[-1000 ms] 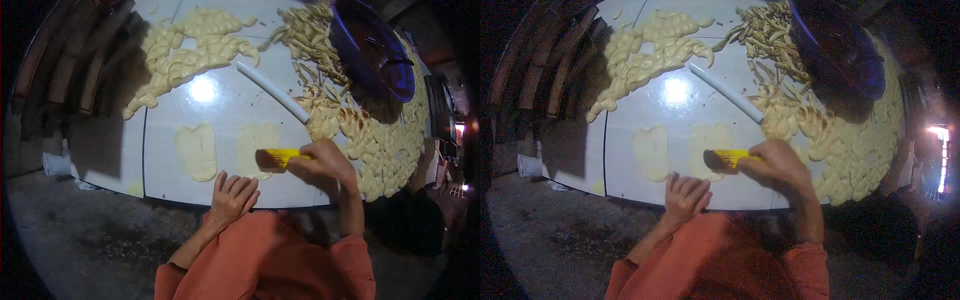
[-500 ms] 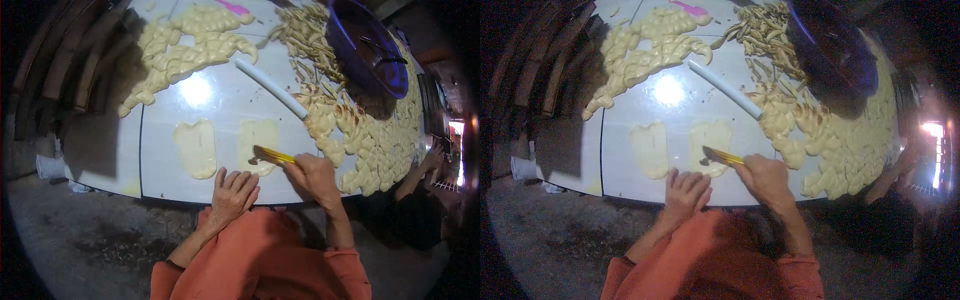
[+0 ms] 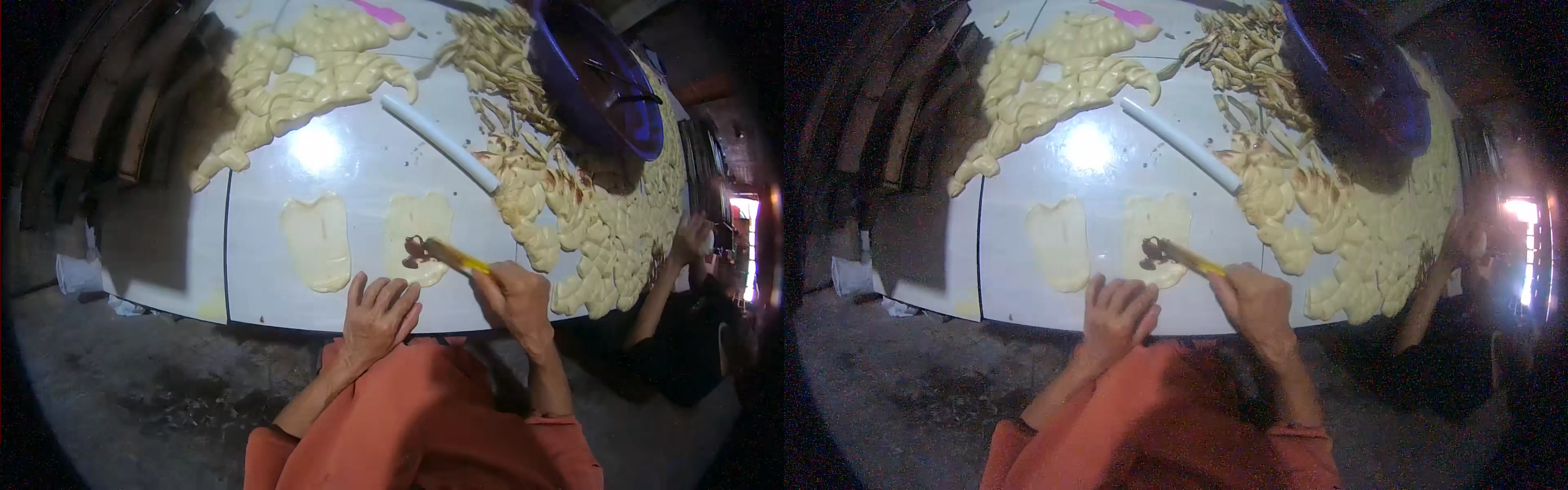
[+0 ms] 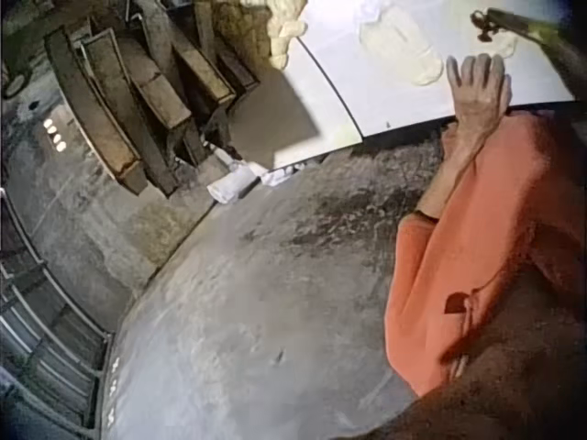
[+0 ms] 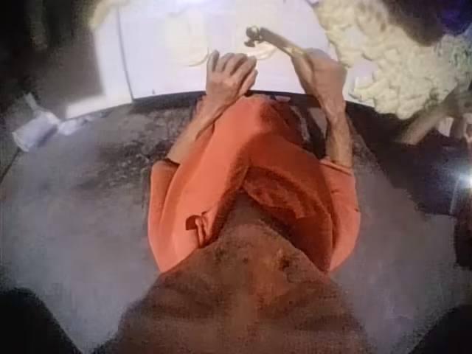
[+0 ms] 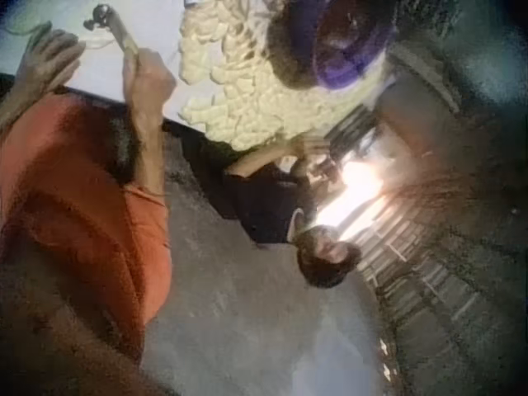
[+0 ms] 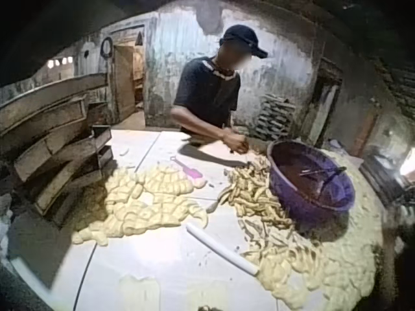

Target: The person uses a brush to apply a brown filling to dough pieces, rolls the dough into cylinders, and places them onto a metal tray.

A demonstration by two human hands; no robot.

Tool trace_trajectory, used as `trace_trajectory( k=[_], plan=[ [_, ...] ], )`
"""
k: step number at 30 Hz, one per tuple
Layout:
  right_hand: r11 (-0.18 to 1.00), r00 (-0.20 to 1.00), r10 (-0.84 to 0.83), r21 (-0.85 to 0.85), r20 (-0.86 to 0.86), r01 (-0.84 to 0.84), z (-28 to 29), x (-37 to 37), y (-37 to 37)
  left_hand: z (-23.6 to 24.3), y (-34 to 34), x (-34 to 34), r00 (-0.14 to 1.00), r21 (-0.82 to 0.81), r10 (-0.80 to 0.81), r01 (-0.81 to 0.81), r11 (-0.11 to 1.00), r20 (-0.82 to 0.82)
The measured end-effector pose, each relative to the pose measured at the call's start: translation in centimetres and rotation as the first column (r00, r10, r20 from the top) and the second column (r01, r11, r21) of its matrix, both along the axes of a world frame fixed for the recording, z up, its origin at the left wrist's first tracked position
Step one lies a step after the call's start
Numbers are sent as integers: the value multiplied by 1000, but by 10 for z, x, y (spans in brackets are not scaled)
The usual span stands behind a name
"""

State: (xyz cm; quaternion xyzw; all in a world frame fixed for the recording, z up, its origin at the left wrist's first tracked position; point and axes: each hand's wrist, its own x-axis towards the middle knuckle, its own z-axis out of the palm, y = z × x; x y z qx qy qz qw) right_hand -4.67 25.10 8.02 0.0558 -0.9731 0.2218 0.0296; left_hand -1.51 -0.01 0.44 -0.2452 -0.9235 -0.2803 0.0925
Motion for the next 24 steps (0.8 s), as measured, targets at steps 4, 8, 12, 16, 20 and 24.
trace_trajectory(
  k=[4, 8, 12, 16, 20, 24],
  plan=[
    [1000, 1000, 2, -30, -11, -2, -1, 3, 0, 3, 1, 0, 1000, 15, -6, 6, 1000, -2],
    [997, 983, 74, 3, 168, -76, -8, 0, 6, 5, 3, -2, 999, -55, -24, 25, 998, 23],
    [975, 980, -55, -200, 191, 94, 2, -25, 35, 8, 5, -9, 998, -68, -51, 53, 996, 37],
    [530, 828, -177, -657, 532, 536, 48, -70, 63, 10, 9, -9, 999, -28, -29, 31, 999, 45],
    [567, 911, -338, -720, 239, 399, 70, -129, 132, 2, 4, -4, 997, -85, -3, -3, 996, -78],
    [858, 902, -423, -360, -90, 367, 85, -200, 225, -11, 0, 8, 999, -135, -20, 15, 991, -33]
  ],
)
